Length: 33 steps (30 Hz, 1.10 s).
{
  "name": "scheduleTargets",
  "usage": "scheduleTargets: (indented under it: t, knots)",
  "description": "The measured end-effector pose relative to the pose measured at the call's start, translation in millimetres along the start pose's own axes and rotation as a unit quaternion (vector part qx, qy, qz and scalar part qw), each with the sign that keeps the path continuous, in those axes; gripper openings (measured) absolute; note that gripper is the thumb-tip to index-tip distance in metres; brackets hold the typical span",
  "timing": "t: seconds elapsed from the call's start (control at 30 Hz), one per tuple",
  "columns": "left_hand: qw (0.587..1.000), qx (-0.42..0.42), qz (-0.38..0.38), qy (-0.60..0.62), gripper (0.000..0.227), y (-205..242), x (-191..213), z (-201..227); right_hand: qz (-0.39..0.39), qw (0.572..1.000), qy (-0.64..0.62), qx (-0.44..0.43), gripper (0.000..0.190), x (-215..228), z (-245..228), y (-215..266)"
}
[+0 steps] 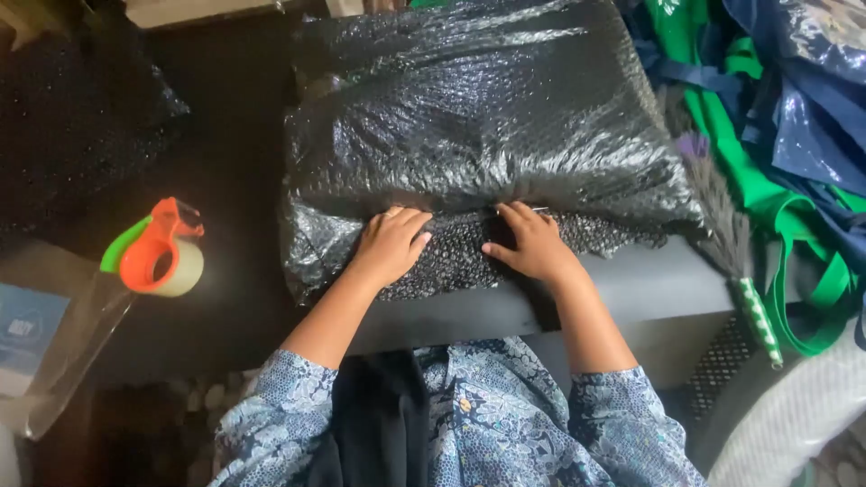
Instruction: Wrapping an item in black bubble wrap and securing it with adhesive tape using a dispenser.
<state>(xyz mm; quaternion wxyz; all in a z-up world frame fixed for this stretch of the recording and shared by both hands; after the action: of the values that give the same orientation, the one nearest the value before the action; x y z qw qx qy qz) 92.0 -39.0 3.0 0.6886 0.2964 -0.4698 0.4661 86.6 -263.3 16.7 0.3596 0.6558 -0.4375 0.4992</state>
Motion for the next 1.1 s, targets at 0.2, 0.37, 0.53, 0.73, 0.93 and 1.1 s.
scheduleTargets:
  t: [0.2, 0.37, 0.53, 0.73, 0.93, 1.1]
  knots:
    - [0.993, -0.016, 0.115, -0.018, 0.042, -15, 34, -47, -0.065, 0.995, -0.012, 0.071, 0.090, -14, -25, -45]
    - [0.988, -0.045, 0.140, 0.037, 0.041, -9, 42, -45, -0.064, 0.995, -0.063, 0.048, 0.076, 2, -21, -55]
    - [0.986, -0.060, 0.146, 0.048, 0.035, -10, 46, -46, 0.030, 0.958, -0.278, 0.067, 0.052, 27, -4, -52]
    - [0.982, -0.050, 0.140, 0.114, 0.032, -8, 52, -50, -0.020, 0.834, -0.549, 0.058, 0.043, 33, 55, -2]
    - [0.967, -0.051, 0.175, 0.176, 0.024, -2, 51, -58, 0.109, 0.927, -0.230, -0.274, 0.027, 54, 152, 52]
    - [0.959, -0.087, 0.218, 0.161, 0.018, 4, 52, -55, 0.146, 0.932, -0.275, -0.188, 0.040, 32, 141, 21]
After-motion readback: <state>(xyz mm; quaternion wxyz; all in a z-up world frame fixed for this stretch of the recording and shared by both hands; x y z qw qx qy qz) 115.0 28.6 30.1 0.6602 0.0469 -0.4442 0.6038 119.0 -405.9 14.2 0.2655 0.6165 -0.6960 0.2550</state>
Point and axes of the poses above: each hand's wrist, its own y-axis away from the middle knuckle, its own x-axis out of the back of the hand, z = x × y, the point moved 10 cm from there along -y, towards the middle knuckle, and after that the axes turned 10 degrees about y, right-handed, at the moved point
